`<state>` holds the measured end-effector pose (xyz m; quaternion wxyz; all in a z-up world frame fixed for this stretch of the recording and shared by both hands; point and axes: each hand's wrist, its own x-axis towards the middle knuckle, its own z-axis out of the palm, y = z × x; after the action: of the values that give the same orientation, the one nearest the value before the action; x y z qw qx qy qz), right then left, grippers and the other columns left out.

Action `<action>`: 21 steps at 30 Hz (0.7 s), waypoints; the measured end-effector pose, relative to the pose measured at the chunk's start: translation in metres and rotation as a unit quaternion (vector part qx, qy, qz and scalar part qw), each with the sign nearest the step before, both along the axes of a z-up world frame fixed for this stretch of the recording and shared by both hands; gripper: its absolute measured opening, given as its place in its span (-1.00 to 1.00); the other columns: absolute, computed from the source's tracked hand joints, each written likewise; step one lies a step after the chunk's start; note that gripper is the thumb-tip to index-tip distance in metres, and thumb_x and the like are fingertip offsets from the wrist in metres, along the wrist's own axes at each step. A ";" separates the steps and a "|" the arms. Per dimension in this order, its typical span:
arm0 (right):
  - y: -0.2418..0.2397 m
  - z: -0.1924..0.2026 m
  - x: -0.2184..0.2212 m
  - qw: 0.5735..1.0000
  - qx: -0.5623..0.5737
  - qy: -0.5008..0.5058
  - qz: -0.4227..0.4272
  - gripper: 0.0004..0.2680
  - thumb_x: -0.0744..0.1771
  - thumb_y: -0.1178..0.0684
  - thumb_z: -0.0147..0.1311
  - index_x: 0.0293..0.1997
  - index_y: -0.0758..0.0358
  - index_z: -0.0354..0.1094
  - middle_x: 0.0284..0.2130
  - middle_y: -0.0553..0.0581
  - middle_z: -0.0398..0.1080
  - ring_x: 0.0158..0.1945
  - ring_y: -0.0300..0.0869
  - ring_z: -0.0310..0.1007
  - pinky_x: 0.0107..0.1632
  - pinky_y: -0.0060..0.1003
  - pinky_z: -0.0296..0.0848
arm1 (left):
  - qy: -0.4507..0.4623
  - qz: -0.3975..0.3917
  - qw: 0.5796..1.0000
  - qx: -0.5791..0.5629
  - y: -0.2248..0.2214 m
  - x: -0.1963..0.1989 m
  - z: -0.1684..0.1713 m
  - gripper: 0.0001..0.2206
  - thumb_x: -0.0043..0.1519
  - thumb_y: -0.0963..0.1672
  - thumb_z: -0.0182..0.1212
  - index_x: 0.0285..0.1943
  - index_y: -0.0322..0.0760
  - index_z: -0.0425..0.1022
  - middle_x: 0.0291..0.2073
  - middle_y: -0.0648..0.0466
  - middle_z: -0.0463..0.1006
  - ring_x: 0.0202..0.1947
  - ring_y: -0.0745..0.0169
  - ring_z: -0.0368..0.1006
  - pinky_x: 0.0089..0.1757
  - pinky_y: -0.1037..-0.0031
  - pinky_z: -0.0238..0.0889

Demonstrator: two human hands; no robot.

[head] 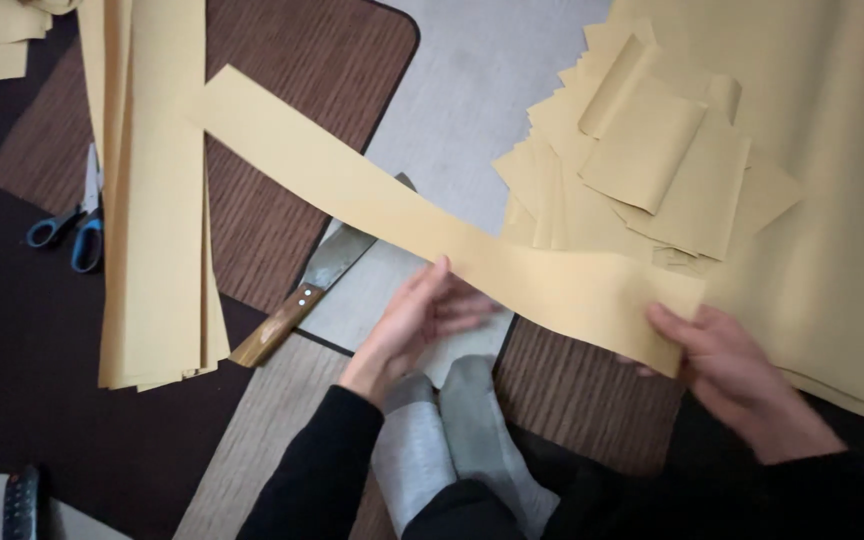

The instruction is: Folding long strips of paper and cutting them into smaller rectangular sheets using a large knife

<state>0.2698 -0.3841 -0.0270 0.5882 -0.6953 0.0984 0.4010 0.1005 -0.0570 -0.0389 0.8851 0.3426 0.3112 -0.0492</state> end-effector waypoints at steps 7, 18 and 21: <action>-0.090 0.004 0.039 0.996 -0.093 0.011 0.000 -0.72 0.49 0.06 0.17 0.14 0.63 0.54 -0.09 0.42 0.64 -0.20 0.13 0.54 -0.24 0.02 0.52 | 0.063 0.130 0.989 -0.036 0.017 0.044 -0.020 -0.50 0.44 0.08 0.17 0.40 -0.30 0.57 0.14 -0.18 0.74 0.08 -0.15 0.71 0.08 -0.10 0.64; -0.125 -0.017 0.050 0.992 -0.119 0.029 -0.021 -0.70 0.52 0.04 0.16 0.05 0.68 0.56 -0.14 0.53 0.64 -0.24 0.18 0.53 -0.15 0.07 0.55 | 0.059 0.452 0.871 0.184 0.162 0.039 -0.036 -0.67 0.34 -0.10 0.32 0.30 0.00 0.54 0.05 0.16 0.77 -0.05 0.17 0.73 -0.17 0.16 0.64; -0.097 -0.038 0.049 0.992 -0.118 0.008 -0.043 -0.69 0.52 0.03 0.16 0.12 0.70 0.47 -0.04 0.52 0.59 -0.13 0.21 0.54 -0.08 0.11 0.59 | 0.023 0.499 0.809 0.309 0.169 0.013 0.029 -0.64 0.25 -0.17 0.23 0.25 -0.31 0.51 0.10 -0.02 0.74 -0.03 0.21 0.72 -0.03 0.36 0.67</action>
<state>0.3188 -0.4811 -0.0649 0.5181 -0.7514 0.1797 0.3669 0.1138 0.1121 -0.0100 0.6280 0.3945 0.4579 0.4901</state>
